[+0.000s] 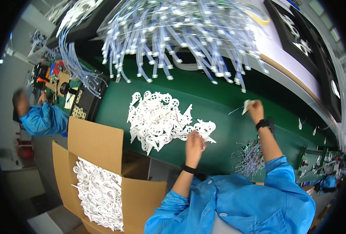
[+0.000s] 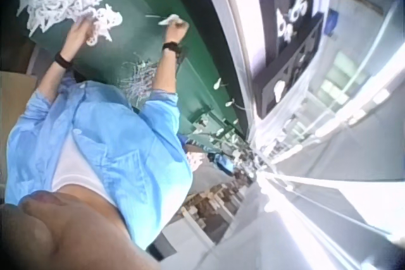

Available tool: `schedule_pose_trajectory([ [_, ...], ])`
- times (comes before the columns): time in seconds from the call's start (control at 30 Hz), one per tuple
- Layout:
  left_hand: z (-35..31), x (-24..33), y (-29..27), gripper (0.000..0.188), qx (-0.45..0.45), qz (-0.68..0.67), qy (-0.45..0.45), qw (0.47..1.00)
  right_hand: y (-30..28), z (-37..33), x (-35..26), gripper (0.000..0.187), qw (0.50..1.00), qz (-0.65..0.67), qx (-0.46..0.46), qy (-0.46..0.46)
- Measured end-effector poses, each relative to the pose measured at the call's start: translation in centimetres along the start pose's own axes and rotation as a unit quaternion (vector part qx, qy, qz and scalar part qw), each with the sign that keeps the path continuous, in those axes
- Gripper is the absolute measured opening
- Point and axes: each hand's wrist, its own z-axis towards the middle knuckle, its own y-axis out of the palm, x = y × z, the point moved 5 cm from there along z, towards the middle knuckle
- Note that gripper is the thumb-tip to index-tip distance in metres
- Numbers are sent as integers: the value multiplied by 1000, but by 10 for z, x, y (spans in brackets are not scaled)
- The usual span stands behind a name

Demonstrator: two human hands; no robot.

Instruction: The person is seen attaching small electronic components or wires to plastic housing pieces in a factory assembly line setting.

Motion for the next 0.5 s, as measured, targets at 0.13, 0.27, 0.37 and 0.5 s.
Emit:
schedule_pose_trajectory([
  [0.13, 19, 25, -110, 38, 328, 247, 172, 895, -53, 73, 56, 27, 948, -299, 105, -35],
  [0.27, 9, 37, -189, 63, 518, 363, 40, 773, 90, 11, -76, 34, 990, -85, -108, -37],
  [0.37, 12, 26, -208, 69, 558, 365, -61, 743, 214, -41, -166, 35, 921, -52, -233, -307],
  [0.5, 33, 6, -194, 68, 505, 403, -111, 755, 328, -58, -208, 45, 900, -98, -296, -305],
])
